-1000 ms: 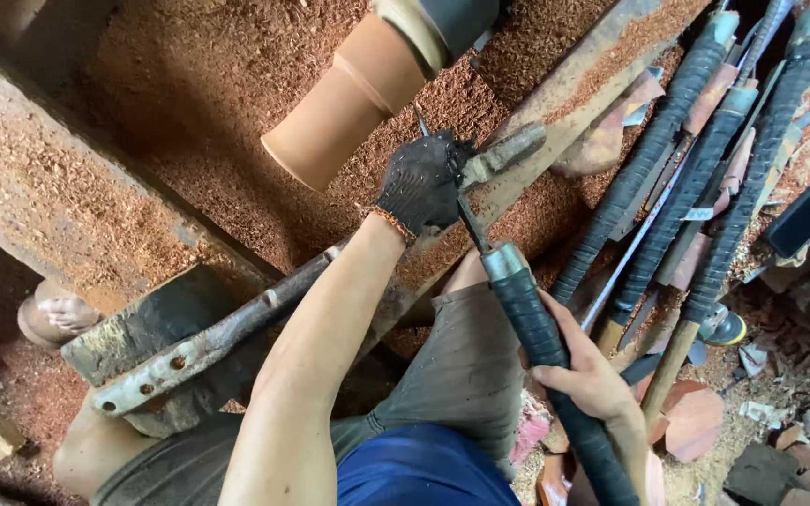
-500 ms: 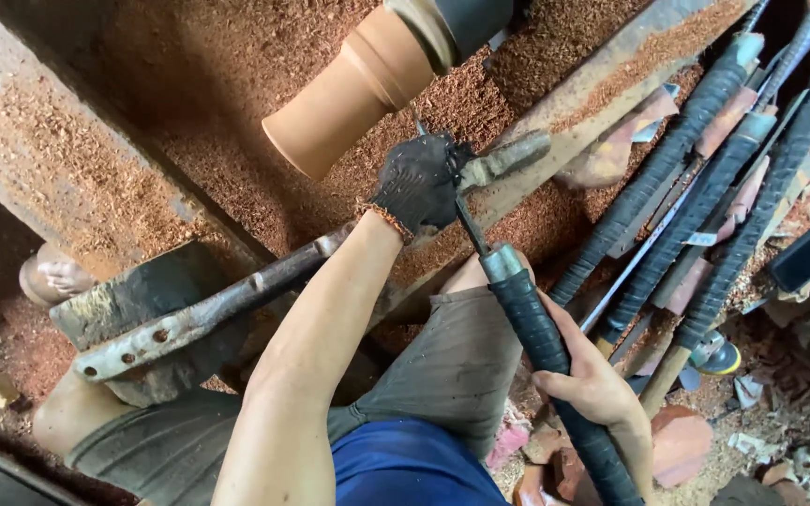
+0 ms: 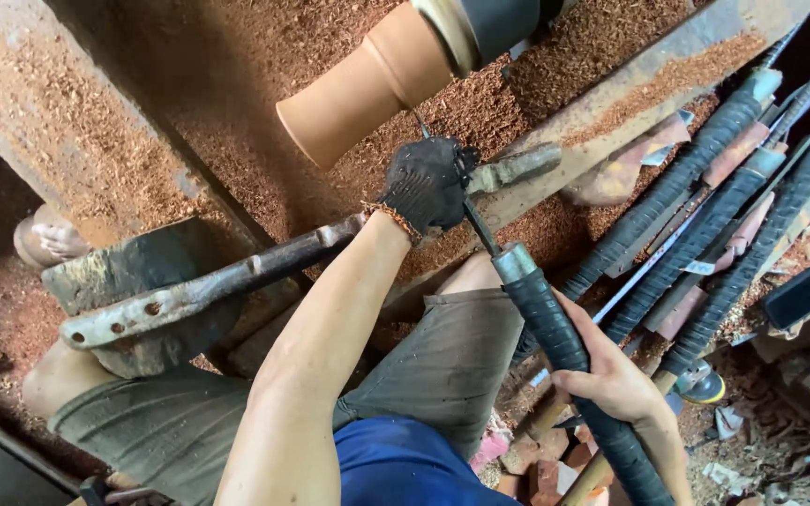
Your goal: Using a wood lathe and chisels to shape and carve a spinning wooden vessel.
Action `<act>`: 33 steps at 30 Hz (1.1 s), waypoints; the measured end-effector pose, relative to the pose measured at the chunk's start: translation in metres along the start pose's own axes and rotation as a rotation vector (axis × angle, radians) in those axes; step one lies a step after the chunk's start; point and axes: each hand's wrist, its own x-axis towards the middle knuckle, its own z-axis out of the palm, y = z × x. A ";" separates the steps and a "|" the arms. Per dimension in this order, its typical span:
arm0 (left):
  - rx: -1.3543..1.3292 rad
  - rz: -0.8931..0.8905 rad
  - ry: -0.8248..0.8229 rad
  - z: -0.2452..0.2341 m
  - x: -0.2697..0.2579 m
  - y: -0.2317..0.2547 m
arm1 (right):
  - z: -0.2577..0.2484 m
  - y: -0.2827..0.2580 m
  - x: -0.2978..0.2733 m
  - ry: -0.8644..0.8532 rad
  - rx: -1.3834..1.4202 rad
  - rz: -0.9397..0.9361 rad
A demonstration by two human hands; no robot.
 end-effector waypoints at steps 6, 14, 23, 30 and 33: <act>0.035 0.043 -0.033 -0.002 0.003 0.000 | 0.020 0.030 0.001 0.038 0.101 -0.033; 0.070 0.154 0.041 0.013 0.007 -0.010 | 0.056 0.052 0.006 0.091 0.261 -0.099; 0.058 0.173 0.109 -0.001 0.004 -0.004 | 0.040 0.051 0.010 0.039 0.206 -0.209; 0.048 0.042 -0.009 0.037 0.025 -0.016 | 0.019 0.030 0.006 0.032 0.081 -0.061; 0.018 0.035 0.050 0.026 0.014 -0.011 | 0.008 0.030 0.007 -0.001 0.080 -0.066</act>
